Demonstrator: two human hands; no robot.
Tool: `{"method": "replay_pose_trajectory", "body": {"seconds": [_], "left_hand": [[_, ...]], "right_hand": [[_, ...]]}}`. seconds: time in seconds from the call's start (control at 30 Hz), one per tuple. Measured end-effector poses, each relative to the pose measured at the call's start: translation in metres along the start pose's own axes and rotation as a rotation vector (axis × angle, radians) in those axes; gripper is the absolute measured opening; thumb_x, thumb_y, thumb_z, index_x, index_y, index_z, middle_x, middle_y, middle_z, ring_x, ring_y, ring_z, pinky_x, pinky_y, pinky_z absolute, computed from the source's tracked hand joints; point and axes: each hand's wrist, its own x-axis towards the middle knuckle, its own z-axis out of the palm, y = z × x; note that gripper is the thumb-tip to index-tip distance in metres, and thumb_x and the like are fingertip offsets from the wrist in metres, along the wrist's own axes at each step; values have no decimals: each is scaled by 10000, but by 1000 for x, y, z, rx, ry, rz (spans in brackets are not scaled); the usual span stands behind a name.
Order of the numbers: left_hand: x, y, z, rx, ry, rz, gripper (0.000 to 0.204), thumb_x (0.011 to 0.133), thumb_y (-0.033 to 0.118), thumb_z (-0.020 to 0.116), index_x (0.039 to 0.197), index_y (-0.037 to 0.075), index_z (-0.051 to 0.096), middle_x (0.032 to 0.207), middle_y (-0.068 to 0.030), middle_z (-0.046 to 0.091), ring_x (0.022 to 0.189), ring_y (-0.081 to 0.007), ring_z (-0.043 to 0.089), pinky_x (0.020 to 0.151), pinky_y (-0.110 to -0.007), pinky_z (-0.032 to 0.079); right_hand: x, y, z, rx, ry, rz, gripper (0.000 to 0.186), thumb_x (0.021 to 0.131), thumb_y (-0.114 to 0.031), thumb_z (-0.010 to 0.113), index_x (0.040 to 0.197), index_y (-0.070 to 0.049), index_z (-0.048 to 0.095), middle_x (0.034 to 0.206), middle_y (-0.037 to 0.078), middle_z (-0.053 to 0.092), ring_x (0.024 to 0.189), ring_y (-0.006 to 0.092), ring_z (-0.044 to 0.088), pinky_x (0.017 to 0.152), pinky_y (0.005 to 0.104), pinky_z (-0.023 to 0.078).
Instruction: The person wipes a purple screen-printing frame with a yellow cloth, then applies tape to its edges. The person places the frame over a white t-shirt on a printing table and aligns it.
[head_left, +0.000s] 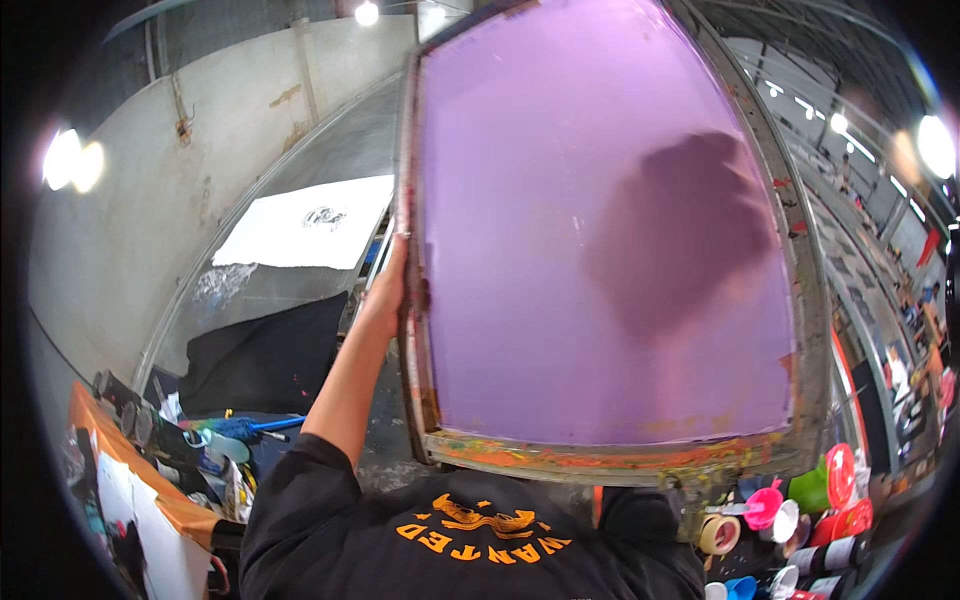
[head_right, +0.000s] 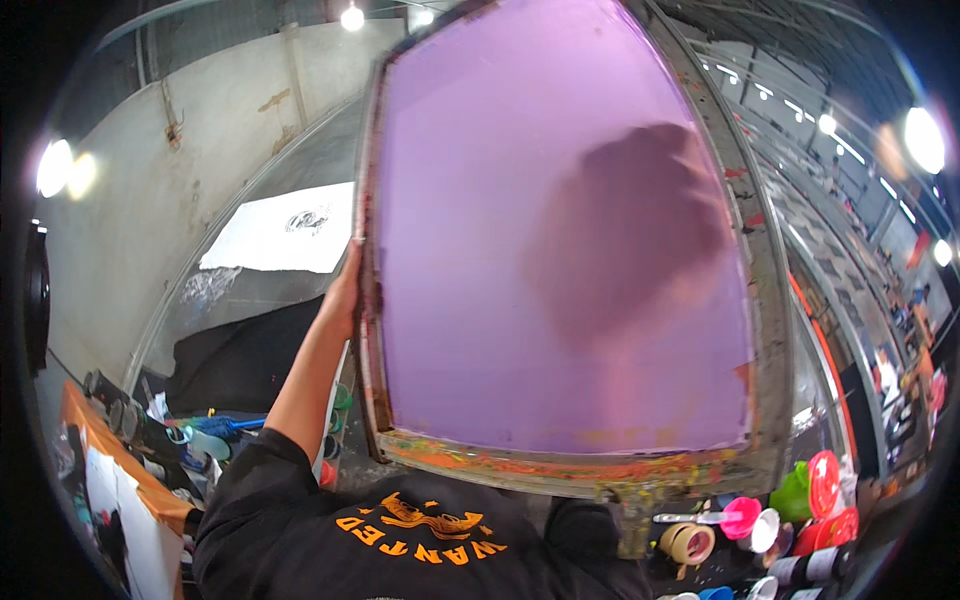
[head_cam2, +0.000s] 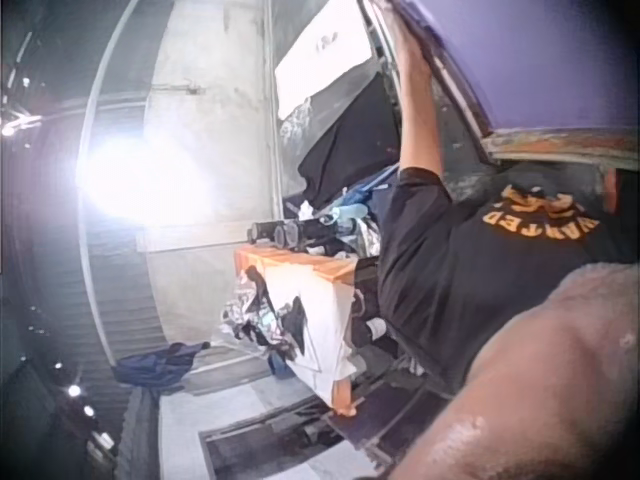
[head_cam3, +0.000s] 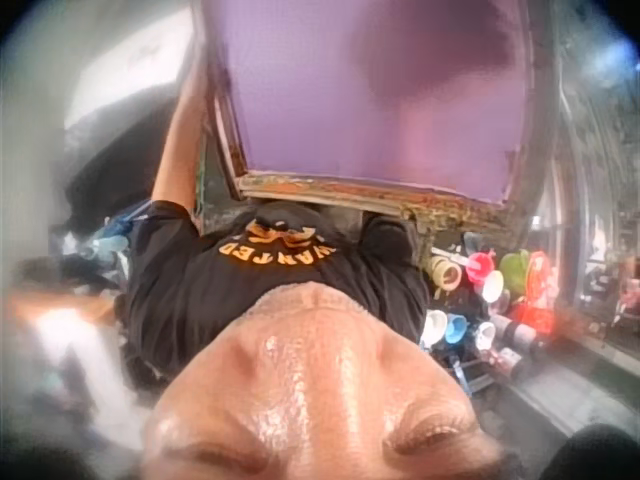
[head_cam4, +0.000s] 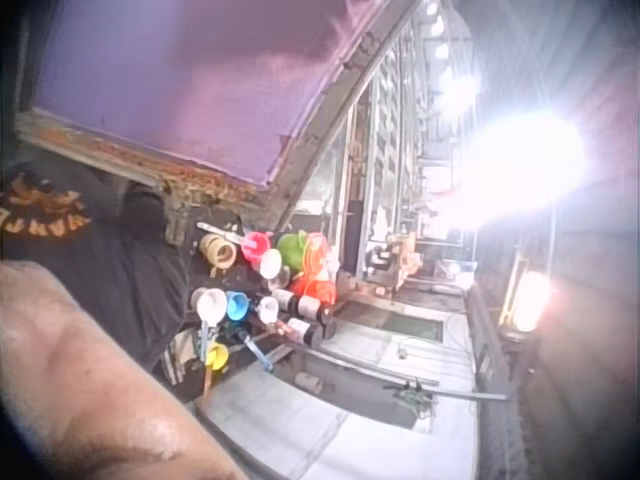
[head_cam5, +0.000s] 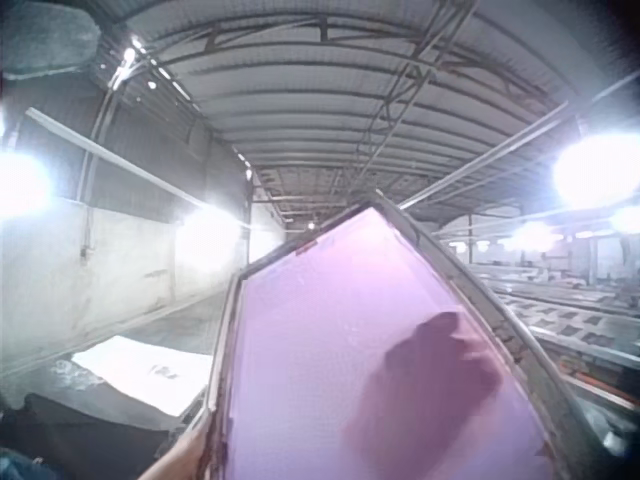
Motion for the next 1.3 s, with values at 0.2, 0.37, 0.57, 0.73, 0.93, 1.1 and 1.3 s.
{"method": "replay_pose_trajectory", "body": {"seconds": [0.2,0.37,0.57,0.73,0.93,1.1,1.3], "left_hand": [[2,-16,19,17,-63,90,625,971,614,601,1177,31,691,940,-72,709,751,-140,621,681,-294,497],[13,-27,-10,385,-152,-5,584,952,488,687,1279,4,659,1119,-93,726,826,-155,687,789,-290,542],[6,-47,25,293,-215,105,378,934,389,698,1098,48,701,924,-7,660,809,-84,592,719,-270,496],[-7,-37,55,96,-338,53,365,930,378,704,1054,36,683,893,-54,680,754,-137,626,705,-306,519],[8,-32,47,11,-129,156,334,949,352,703,899,24,671,705,-62,647,524,-165,611,501,-314,501],[14,-2,1,114,-55,109,375,948,386,693,1004,15,693,778,-41,682,586,-110,607,552,-266,488],[23,-13,20,104,84,177,299,929,311,701,927,14,669,723,-28,633,556,-112,571,535,-296,471]], "right_hand": [[-11,-28,28,-98,-282,-216,392,899,-112,686,1276,-38,610,1251,142,628,1135,323,633,987,417,516],[31,-12,13,-147,-139,-208,394,900,-123,685,1278,-43,610,1248,140,628,1139,324,630,993,419,511],[54,6,6,-180,-46,-181,396,902,-138,685,1281,-50,610,1244,138,629,1143,324,627,999,420,505],[44,11,5,-205,-58,-183,398,903,-149,684,1283,-55,610,1240,137,630,1147,324,625,1004,421,501],[52,4,9,-242,-70,-242,401,905,-163,684,1285,-61,611,1236,135,631,1152,324,622,1011,423,495],[97,2,16,-224,17,-210,403,906,-175,683,1287,-66,611,1233,134,632,1156,324,620,1016,424,490],[-5,7,14,-243,-223,-194,406,908,-189,683,1290,-73,611,1228,132,633,1161,324,617,1022,426,484]]}}
